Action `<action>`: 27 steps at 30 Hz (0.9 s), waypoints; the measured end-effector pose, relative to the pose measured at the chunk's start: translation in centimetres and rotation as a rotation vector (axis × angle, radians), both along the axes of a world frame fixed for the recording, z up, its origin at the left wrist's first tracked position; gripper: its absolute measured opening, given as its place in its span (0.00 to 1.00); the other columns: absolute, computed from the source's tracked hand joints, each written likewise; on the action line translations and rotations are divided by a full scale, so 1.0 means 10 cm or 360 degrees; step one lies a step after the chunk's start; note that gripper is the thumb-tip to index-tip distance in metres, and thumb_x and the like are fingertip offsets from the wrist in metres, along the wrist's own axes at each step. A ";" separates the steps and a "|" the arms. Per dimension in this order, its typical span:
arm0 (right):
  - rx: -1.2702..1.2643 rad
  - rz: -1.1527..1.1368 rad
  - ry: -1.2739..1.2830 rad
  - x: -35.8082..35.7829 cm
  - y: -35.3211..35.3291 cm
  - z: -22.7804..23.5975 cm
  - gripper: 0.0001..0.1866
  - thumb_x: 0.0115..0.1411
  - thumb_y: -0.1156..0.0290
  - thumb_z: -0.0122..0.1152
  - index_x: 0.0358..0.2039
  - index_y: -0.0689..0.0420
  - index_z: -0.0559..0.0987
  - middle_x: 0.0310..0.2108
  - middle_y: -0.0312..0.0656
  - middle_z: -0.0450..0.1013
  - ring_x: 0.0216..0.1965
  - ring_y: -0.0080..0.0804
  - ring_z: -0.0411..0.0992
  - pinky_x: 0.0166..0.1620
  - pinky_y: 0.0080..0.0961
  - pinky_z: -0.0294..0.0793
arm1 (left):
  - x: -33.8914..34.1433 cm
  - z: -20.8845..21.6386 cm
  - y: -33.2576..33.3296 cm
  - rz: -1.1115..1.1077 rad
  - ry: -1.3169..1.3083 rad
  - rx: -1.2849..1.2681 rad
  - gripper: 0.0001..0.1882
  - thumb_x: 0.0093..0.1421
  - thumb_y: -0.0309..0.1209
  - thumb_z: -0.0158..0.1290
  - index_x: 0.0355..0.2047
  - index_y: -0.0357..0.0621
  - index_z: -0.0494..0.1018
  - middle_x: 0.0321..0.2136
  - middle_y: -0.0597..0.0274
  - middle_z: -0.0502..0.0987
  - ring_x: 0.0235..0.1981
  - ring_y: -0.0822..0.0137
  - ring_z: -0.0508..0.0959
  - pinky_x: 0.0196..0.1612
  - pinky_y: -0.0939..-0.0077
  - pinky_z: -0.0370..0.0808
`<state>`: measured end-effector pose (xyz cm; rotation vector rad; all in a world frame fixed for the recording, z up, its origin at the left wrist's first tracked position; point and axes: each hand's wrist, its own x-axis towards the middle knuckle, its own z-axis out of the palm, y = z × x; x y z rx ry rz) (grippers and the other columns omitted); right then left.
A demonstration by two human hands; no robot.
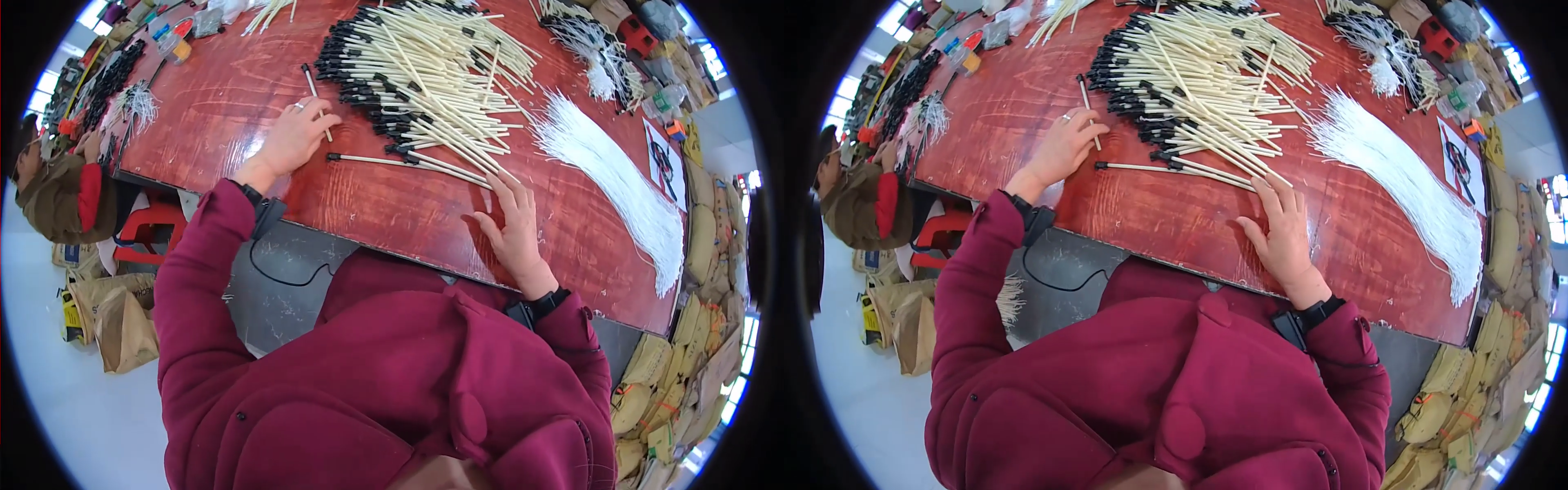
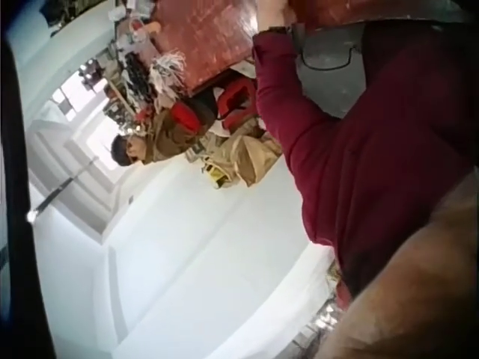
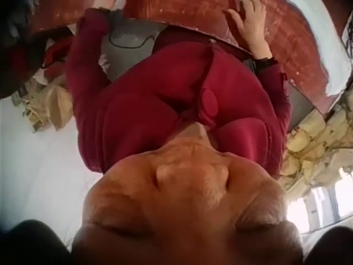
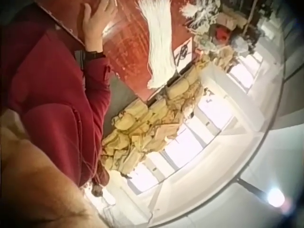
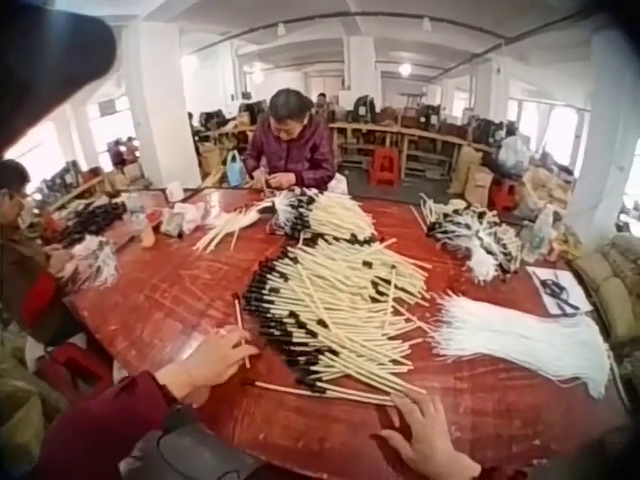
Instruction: Sorting and bundling long incense sticks on a production table.
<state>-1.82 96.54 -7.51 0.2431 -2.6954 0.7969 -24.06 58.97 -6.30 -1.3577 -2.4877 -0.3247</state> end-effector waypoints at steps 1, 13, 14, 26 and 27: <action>-0.0002 0.0026 0.0019 0.00 -0.02 0.00 0.33 0.56 0.68 0.71 0.62 0.58 0.72 0.62 0.52 0.68 0.59 0.55 0.65 0.63 0.46 0.64 | -0.01 0.00 -0.03 -0.0017 0.0011 -0.0087 0.10 0.60 0.27 0.56 0.43 0.45 0.73 0.47 0.56 0.72 0.51 0.52 0.73 0.54 0.58 0.71; -0.0058 0.0145 -0.0002 -0.02 -0.17 0.07 0.26 0.58 0.70 0.67 0.57 0.59 0.76 0.59 0.50 0.70 0.58 0.54 0.66 0.62 0.44 0.66 | -0.20 -0.08 -0.12 -0.0098 0.0163 -0.0707 0.05 0.64 0.26 0.47 0.40 0.43 0.69 0.44 0.54 0.72 0.47 0.55 0.75 0.51 0.60 0.72; -0.0077 0.0148 -0.0019 0.00 -0.15 0.07 0.25 0.58 0.70 0.67 0.57 0.59 0.76 0.59 0.51 0.70 0.58 0.54 0.67 0.62 0.44 0.66 | -0.20 -0.10 -0.13 -0.0029 0.0156 -0.0714 0.05 0.65 0.26 0.46 0.40 0.43 0.69 0.43 0.53 0.72 0.46 0.55 0.76 0.51 0.61 0.72; -0.0065 0.0015 0.0027 0.07 0.12 0.08 0.24 0.59 0.71 0.65 0.57 0.59 0.76 0.59 0.51 0.70 0.57 0.53 0.67 0.61 0.43 0.66 | 0.39 0.09 0.25 0.0399 -0.0154 0.0414 0.10 0.68 0.24 0.49 0.48 0.41 0.74 0.36 0.50 0.76 0.37 0.44 0.79 0.37 0.55 0.77; -0.0085 0.0026 0.0016 0.08 0.18 0.06 0.24 0.60 0.71 0.65 0.57 0.59 0.76 0.59 0.51 0.70 0.57 0.53 0.67 0.61 0.43 0.66 | 0.64 0.19 0.47 0.0221 -0.0396 0.0445 0.08 0.68 0.26 0.50 0.46 0.41 0.75 0.36 0.50 0.77 0.37 0.45 0.79 0.37 0.55 0.78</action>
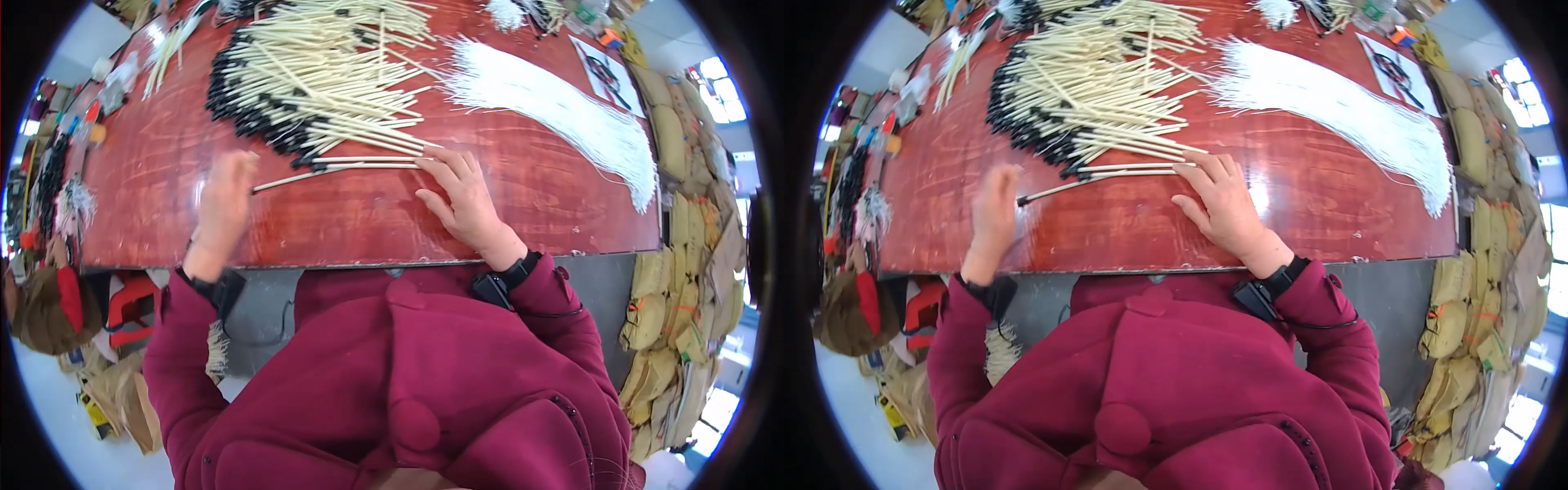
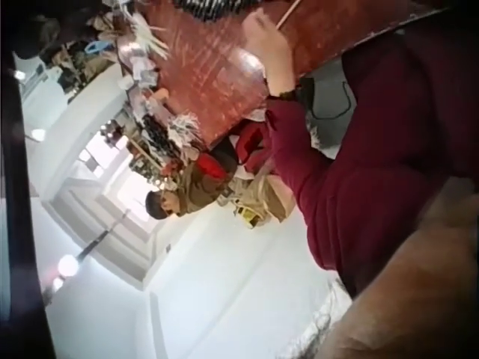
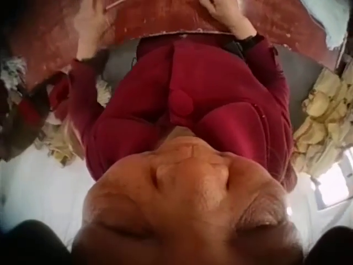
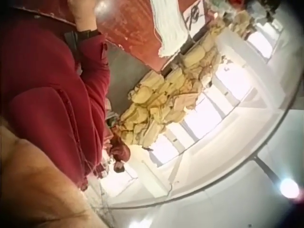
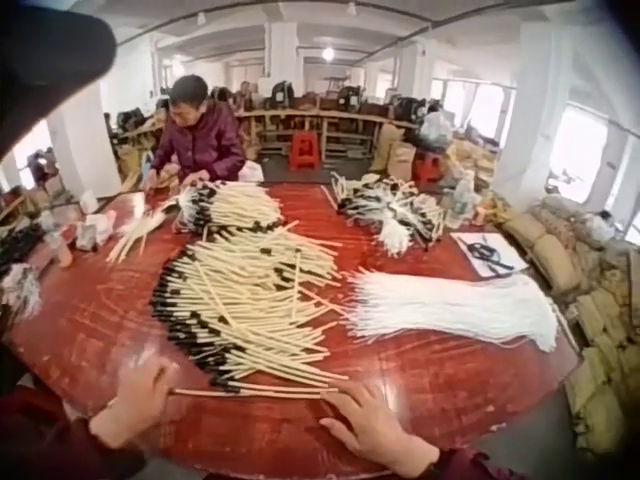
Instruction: Sorting and bundling long incense sticks on a production table.
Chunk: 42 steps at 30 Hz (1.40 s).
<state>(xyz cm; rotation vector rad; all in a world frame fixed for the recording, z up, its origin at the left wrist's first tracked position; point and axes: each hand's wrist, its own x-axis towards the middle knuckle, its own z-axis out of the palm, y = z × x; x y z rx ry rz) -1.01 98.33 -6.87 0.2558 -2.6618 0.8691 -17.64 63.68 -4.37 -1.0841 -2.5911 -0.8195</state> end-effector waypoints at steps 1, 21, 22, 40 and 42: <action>0.0024 -0.0020 -0.0004 0.02 0.08 0.02 0.24 0.60 0.71 0.65 0.57 0.59 0.76 0.59 0.51 0.70 0.57 0.53 0.67 0.61 0.43 0.66 | 0.20 0.05 0.24 -0.0201 -0.0214 0.0069 0.07 0.68 0.27 0.51 0.44 0.41 0.75 0.35 0.51 0.77 0.36 0.46 0.80 0.37 0.56 0.78; 0.0793 -0.1053 -0.0217 0.21 1.61 -0.25 0.30 0.64 0.56 0.63 0.61 0.64 0.72 0.63 0.53 0.68 0.60 0.54 0.66 0.61 0.47 0.65 | 0.05 -0.38 1.43 -0.0334 -0.0175 -0.0223 0.10 0.67 0.33 0.54 0.46 0.44 0.72 0.37 0.49 0.79 0.34 0.43 0.80 0.35 0.53 0.77; 0.0697 -0.1008 -0.0197 0.27 1.54 -0.19 0.30 0.65 0.56 0.63 0.60 0.64 0.73 0.63 0.53 0.68 0.59 0.55 0.66 0.62 0.47 0.65 | 0.09 -0.36 1.42 -0.0356 -0.0141 -0.0172 0.10 0.66 0.34 0.55 0.45 0.44 0.71 0.35 0.49 0.79 0.32 0.43 0.80 0.33 0.53 0.77; 0.0308 -0.1077 -0.0043 0.52 1.28 -0.09 0.27 0.65 0.66 0.61 0.62 0.63 0.72 0.62 0.56 0.68 0.59 0.56 0.67 0.63 0.44 0.65 | 0.49 -0.18 3.80 -0.0524 -0.0225 -0.0352 0.09 0.64 0.31 0.54 0.42 0.39 0.73 0.42 0.42 0.75 0.38 0.42 0.82 0.40 0.49 0.80; 0.0286 -0.1060 -0.0031 0.58 1.23 -0.05 0.26 0.65 0.66 0.60 0.62 0.62 0.72 0.62 0.55 0.68 0.59 0.56 0.66 0.63 0.44 0.65 | 0.38 -0.36 3.97 -0.0564 -0.0210 -0.0338 0.09 0.64 0.30 0.54 0.41 0.38 0.73 0.42 0.41 0.75 0.38 0.42 0.82 0.40 0.49 0.80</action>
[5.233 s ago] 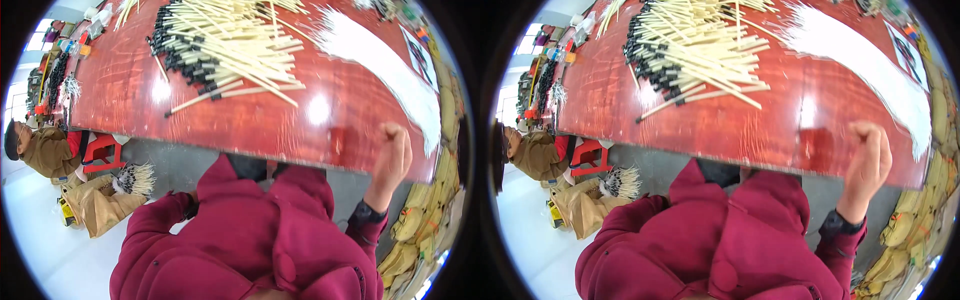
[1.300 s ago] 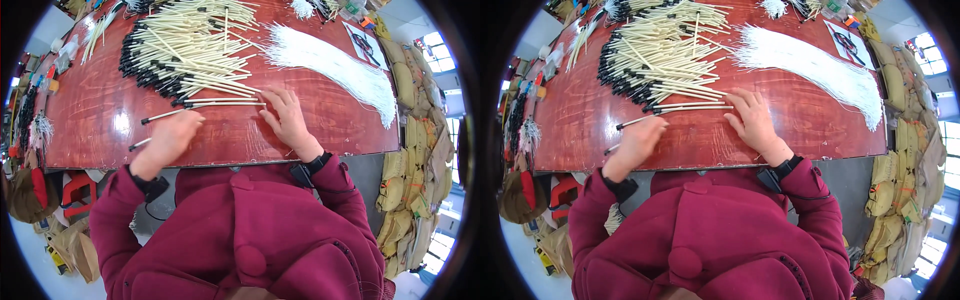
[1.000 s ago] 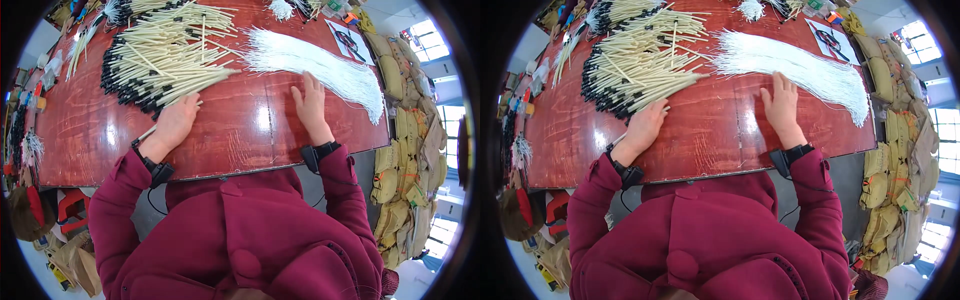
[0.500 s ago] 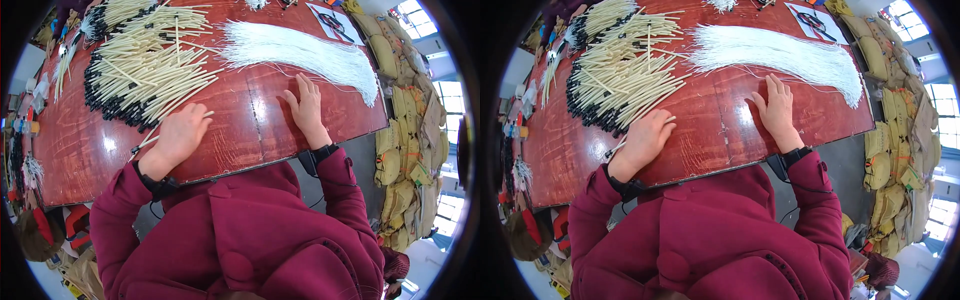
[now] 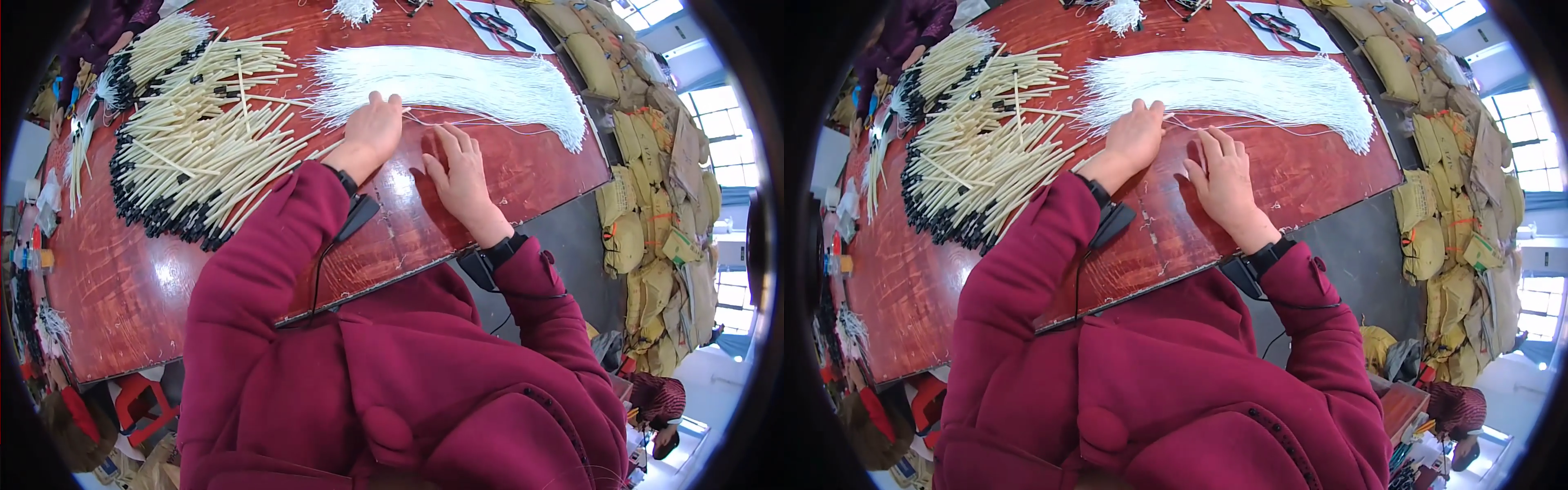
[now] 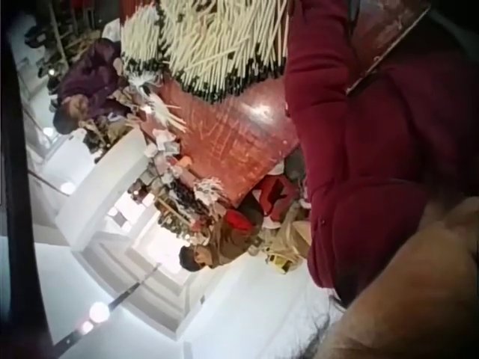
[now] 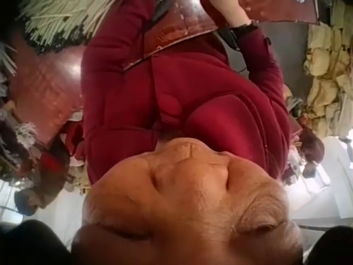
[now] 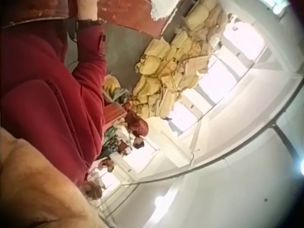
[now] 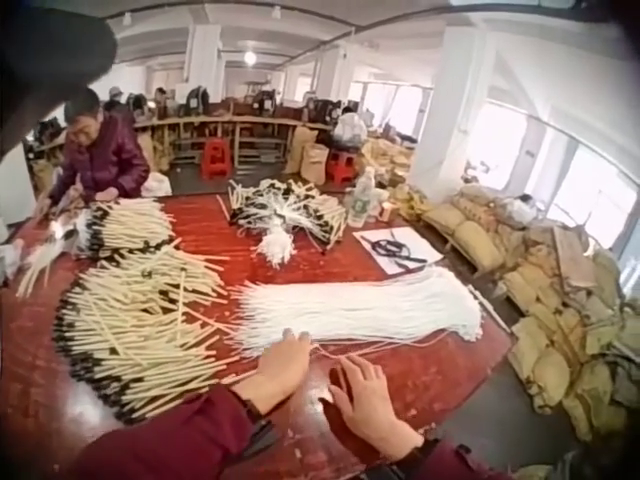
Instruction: Sorting and bundling long incense sticks on a production table.
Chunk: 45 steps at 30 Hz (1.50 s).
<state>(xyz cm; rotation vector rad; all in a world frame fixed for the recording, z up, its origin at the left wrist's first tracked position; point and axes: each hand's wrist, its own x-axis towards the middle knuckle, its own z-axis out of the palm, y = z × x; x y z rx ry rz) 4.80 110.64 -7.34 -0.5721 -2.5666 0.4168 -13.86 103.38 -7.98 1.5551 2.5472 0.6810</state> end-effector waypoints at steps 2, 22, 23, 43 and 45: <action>-0.0058 0.0043 0.0042 0.02 -0.07 0.03 0.26 0.65 0.67 0.59 0.62 0.62 0.71 0.62 0.55 0.68 0.60 0.56 0.66 0.63 0.44 0.65 | -0.08 -0.12 0.04 -0.0074 0.0025 0.0015 0.09 0.63 0.29 0.53 0.40 0.37 0.74 0.42 0.39 0.75 0.38 0.42 0.83 0.41 0.48 0.80; 0.0059 0.0762 -0.0350 0.25 -0.63 0.00 0.36 0.63 0.49 0.60 0.66 0.57 0.69 0.71 0.45 0.58 0.64 0.53 0.59 0.66 0.49 0.59 | 0.46 0.17 -2.08 -0.0064 -0.0082 -0.0394 0.05 0.63 0.28 0.51 0.35 0.38 0.69 0.21 0.46 0.79 0.27 0.44 0.82 0.28 0.49 0.77; 0.0062 0.0772 -0.0355 0.24 -0.64 0.00 0.36 0.63 0.49 0.60 0.66 0.57 0.69 0.71 0.45 0.58 0.64 0.53 0.59 0.66 0.49 0.59 | 0.43 0.17 -2.12 -0.0034 -0.0095 -0.0375 0.06 0.62 0.29 0.52 0.34 0.39 0.70 0.22 0.45 0.79 0.28 0.43 0.81 0.29 0.49 0.77; 0.0115 0.0772 -0.0531 0.21 -0.66 0.03 0.36 0.68 0.46 0.50 0.67 0.59 0.70 0.70 0.45 0.62 0.69 0.51 0.57 0.70 0.45 0.54 | 0.15 0.27 -3.33 0.0583 -0.0347 0.0073 0.13 0.67 0.39 0.55 0.42 0.43 0.72 0.31 0.50 0.79 0.33 0.42 0.80 0.35 0.49 0.75; 0.0113 0.0775 -0.0476 0.21 -0.65 0.02 0.35 0.67 0.46 0.52 0.66 0.58 0.71 0.69 0.44 0.64 0.67 0.51 0.59 0.69 0.46 0.56 | 0.18 0.21 -3.36 0.0476 -0.0266 0.0194 0.14 0.68 0.38 0.55 0.46 0.44 0.68 0.33 0.50 0.78 0.32 0.43 0.80 0.34 0.50 0.75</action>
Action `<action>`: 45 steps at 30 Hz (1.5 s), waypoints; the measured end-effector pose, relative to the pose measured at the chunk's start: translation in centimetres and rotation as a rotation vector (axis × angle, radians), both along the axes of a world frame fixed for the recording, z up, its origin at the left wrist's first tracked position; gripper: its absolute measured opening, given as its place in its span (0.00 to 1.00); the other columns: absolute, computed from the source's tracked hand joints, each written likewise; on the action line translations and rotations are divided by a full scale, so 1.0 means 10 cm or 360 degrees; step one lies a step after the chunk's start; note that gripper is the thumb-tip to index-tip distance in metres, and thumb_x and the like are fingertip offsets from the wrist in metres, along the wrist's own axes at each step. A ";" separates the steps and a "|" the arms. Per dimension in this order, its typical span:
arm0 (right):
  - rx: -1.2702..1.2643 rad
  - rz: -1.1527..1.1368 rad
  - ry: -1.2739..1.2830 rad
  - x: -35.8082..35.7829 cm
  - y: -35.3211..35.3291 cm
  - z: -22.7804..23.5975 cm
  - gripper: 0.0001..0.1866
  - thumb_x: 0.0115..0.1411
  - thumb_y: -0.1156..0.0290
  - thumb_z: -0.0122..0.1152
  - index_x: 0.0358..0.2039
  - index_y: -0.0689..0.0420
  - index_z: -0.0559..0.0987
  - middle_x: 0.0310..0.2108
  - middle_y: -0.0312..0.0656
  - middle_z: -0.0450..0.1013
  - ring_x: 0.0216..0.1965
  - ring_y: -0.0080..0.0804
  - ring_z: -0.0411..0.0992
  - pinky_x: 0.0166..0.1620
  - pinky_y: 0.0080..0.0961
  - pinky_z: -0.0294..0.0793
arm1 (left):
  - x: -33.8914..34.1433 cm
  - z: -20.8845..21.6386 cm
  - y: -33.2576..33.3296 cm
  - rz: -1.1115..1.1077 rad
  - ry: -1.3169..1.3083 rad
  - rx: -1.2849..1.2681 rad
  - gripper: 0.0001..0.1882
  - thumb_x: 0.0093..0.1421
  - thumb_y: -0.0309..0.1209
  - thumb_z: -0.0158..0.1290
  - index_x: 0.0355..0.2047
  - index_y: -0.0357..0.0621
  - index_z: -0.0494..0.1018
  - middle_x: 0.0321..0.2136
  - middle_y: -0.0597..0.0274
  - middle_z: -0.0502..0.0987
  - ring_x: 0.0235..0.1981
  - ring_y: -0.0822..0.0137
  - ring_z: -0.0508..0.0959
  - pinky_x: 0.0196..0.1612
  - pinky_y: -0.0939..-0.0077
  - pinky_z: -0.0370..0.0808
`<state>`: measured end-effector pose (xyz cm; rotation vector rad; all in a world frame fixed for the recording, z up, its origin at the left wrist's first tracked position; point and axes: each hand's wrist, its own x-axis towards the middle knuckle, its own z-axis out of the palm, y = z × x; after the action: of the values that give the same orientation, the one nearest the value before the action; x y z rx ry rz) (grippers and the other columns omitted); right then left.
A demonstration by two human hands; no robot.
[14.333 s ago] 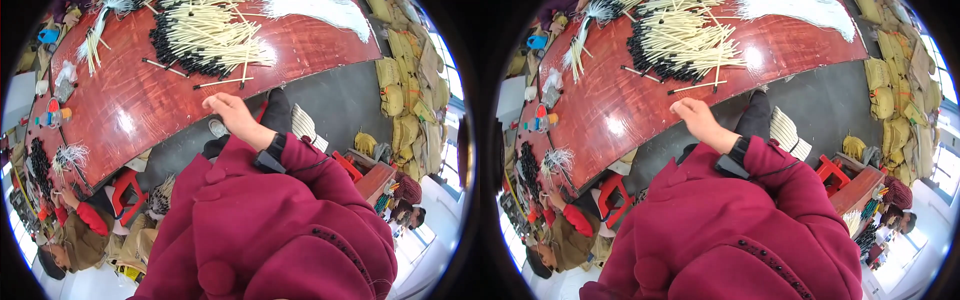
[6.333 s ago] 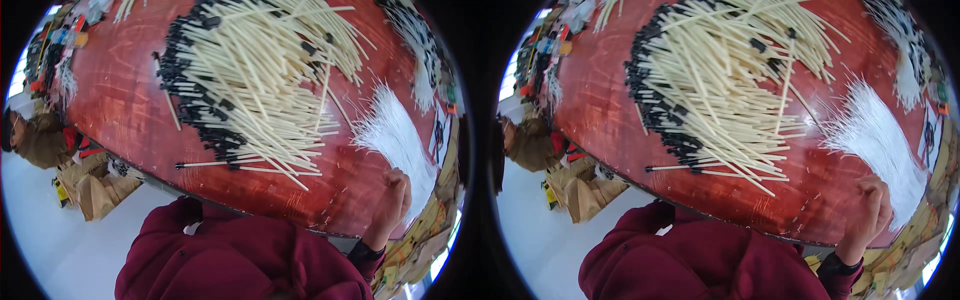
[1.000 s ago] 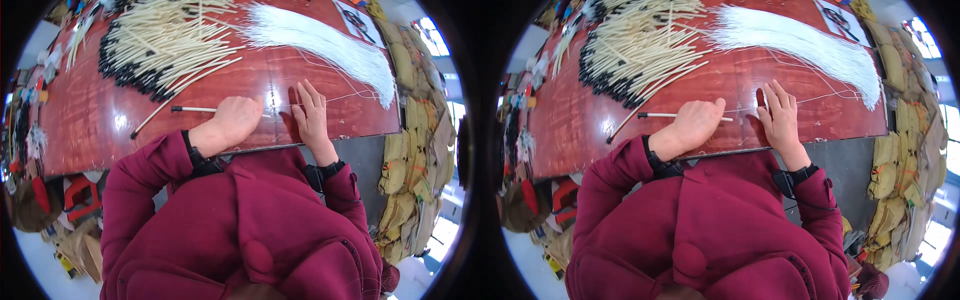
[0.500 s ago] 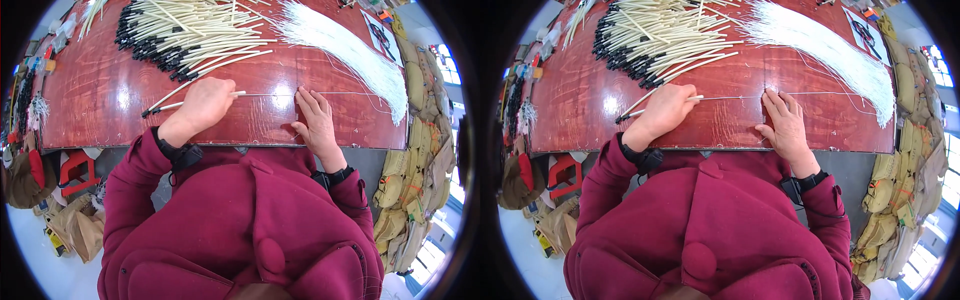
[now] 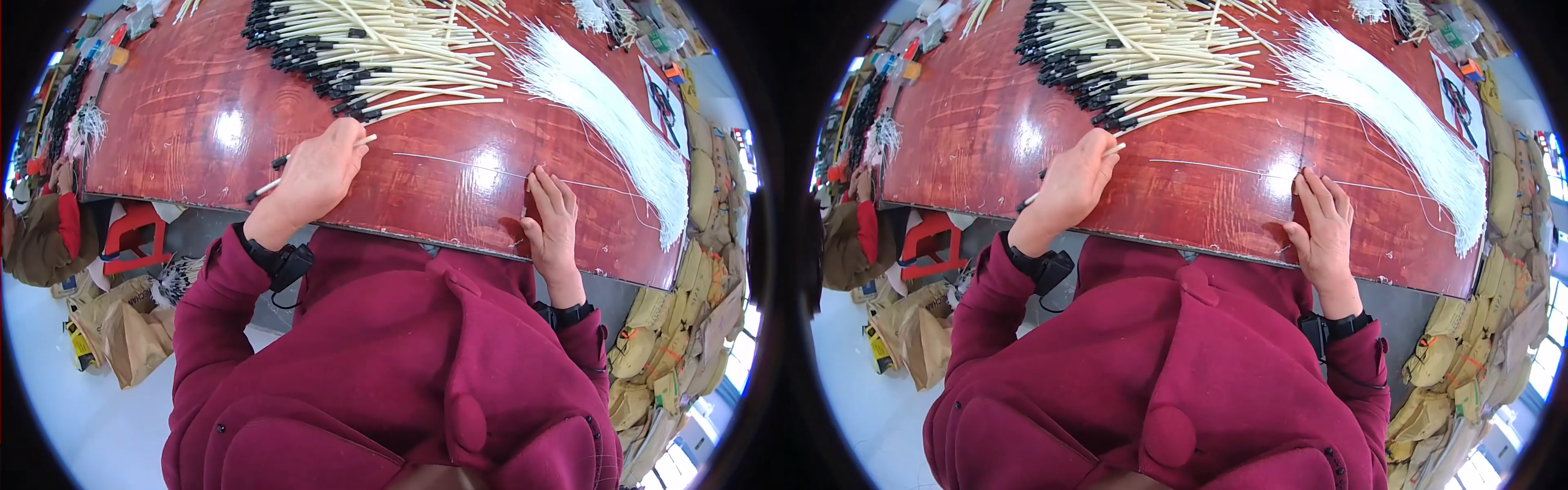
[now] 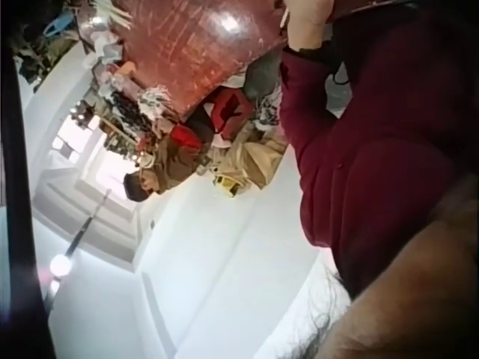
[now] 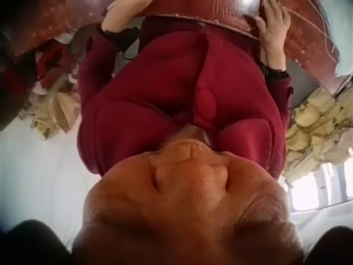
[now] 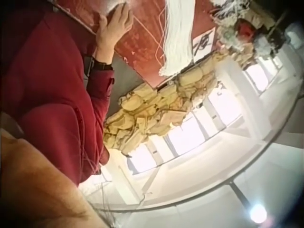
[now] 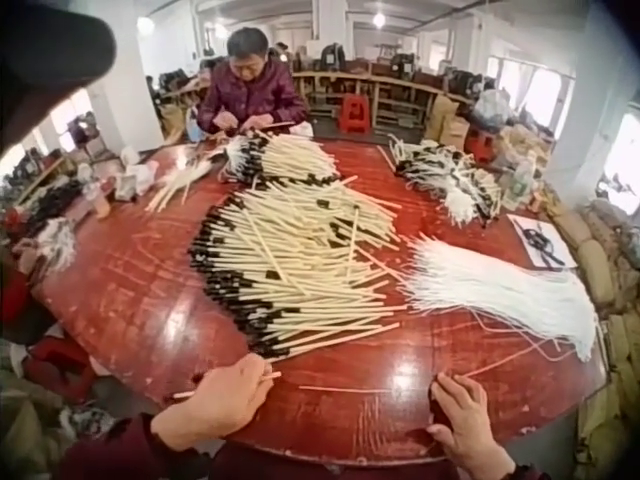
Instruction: Sorting and bundling long incense sticks on a production table.
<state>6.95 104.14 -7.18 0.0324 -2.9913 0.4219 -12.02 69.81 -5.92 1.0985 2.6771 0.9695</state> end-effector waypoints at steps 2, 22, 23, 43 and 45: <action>-0.0009 0.0009 0.0025 -0.01 0.00 0.01 0.35 0.67 0.46 0.53 0.66 0.57 0.71 0.68 0.44 0.64 0.67 0.51 0.59 0.68 0.46 0.57 | 0.02 -0.02 -0.02 -0.0055 0.0077 -0.0030 0.12 0.68 0.35 0.54 0.46 0.43 0.68 0.33 0.50 0.78 0.33 0.44 0.79 0.35 0.52 0.75; -0.0071 -0.0038 0.0020 0.00 0.00 -0.01 0.33 0.67 0.48 0.55 0.65 0.57 0.72 0.68 0.43 0.65 0.67 0.49 0.59 0.69 0.46 0.55 | 0.09 -0.15 0.02 -0.0148 0.0142 0.0065 0.06 0.62 0.24 0.59 0.39 0.40 0.77 0.35 0.57 0.74 0.36 0.54 0.79 0.37 0.63 0.76; -0.0075 -0.0040 0.0018 0.00 0.00 -0.02 0.33 0.66 0.49 0.56 0.65 0.57 0.72 0.68 0.43 0.65 0.67 0.49 0.59 0.69 0.46 0.55 | 0.09 -0.16 0.03 -0.0163 0.0167 0.0056 0.06 0.62 0.24 0.60 0.39 0.40 0.77 0.35 0.57 0.74 0.36 0.54 0.79 0.37 0.63 0.76; 0.0020 0.0092 -0.0046 -0.07 -0.11 0.03 0.40 0.64 0.44 0.58 0.67 0.61 0.68 0.70 0.47 0.61 0.68 0.52 0.58 0.69 0.46 0.54 | 0.09 -0.23 0.49 -0.0408 0.0429 -0.0166 0.04 0.59 0.26 0.54 0.35 0.43 0.76 0.35 0.58 0.74 0.36 0.55 0.78 0.40 0.62 0.76; 0.0010 0.0167 -0.0052 -0.14 -0.24 0.04 0.41 0.63 0.44 0.59 0.67 0.62 0.68 0.71 0.48 0.60 0.69 0.53 0.57 0.69 0.48 0.53 | 0.18 -0.18 0.82 -0.0514 0.0447 -0.0210 0.06 0.57 0.29 0.52 0.34 0.44 0.76 0.34 0.58 0.76 0.39 0.56 0.78 0.42 0.62 0.77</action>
<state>5.54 101.76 -6.82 0.1858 -3.0323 0.4283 -10.24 78.02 -7.70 1.6761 2.5949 0.6139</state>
